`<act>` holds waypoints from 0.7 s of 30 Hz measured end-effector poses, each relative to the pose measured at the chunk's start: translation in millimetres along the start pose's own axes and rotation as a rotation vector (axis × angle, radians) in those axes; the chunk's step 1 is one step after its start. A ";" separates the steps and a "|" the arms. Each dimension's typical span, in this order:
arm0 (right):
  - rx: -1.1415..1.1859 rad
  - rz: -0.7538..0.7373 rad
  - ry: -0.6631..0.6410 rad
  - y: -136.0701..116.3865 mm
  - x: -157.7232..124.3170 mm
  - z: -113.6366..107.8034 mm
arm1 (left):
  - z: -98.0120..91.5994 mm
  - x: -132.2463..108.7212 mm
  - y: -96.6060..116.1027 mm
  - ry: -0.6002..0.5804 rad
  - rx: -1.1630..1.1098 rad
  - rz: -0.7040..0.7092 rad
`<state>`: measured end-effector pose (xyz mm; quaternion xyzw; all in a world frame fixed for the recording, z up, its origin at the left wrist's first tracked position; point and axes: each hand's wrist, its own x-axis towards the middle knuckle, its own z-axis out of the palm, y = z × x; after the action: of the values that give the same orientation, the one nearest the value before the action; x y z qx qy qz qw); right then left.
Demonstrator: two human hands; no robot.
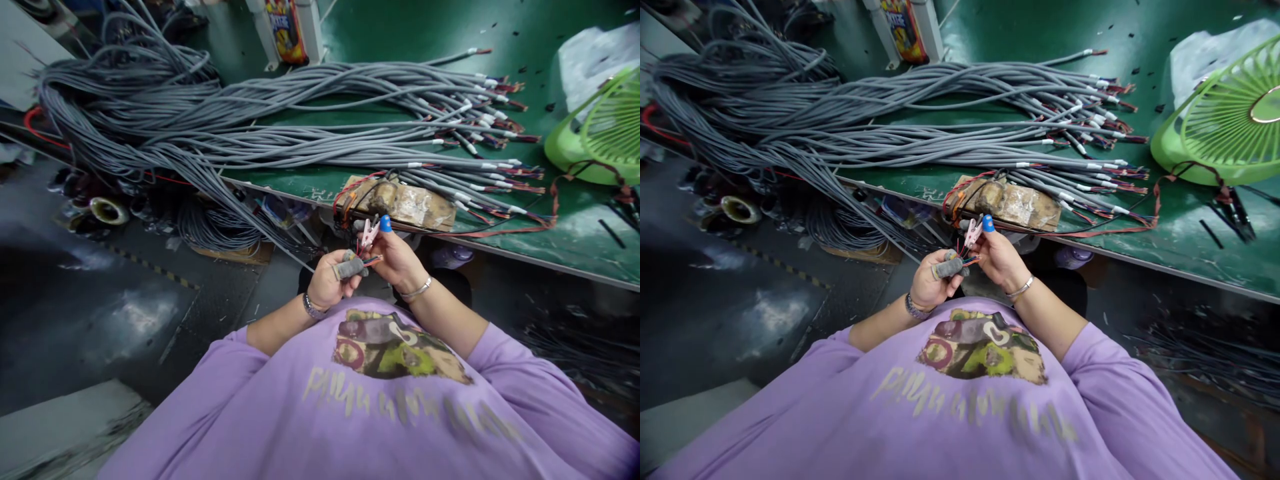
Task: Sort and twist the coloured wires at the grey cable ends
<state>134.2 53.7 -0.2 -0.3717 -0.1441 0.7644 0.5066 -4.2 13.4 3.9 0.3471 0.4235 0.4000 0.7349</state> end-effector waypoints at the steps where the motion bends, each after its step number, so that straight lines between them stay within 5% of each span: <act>1: 0.021 0.009 0.008 0.2 0.6 0.7 | 0.2 1.2 -0.5 0.003 -0.002 0.000; 12: 0.085 -0.041 0.014 3.3 5.5 3.9 | -4.2 7.4 -10.3 0.014 0.010 -0.039; 21: 0.089 0.069 -0.038 2.4 0.3 -3.3 | 0.4 -4.9 -6.9 0.011 0.070 0.038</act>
<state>134.8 52.4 -4.1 -0.3390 -0.1064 0.7941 0.4931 -3.4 6.0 0.0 0.3784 0.4345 0.4008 0.7123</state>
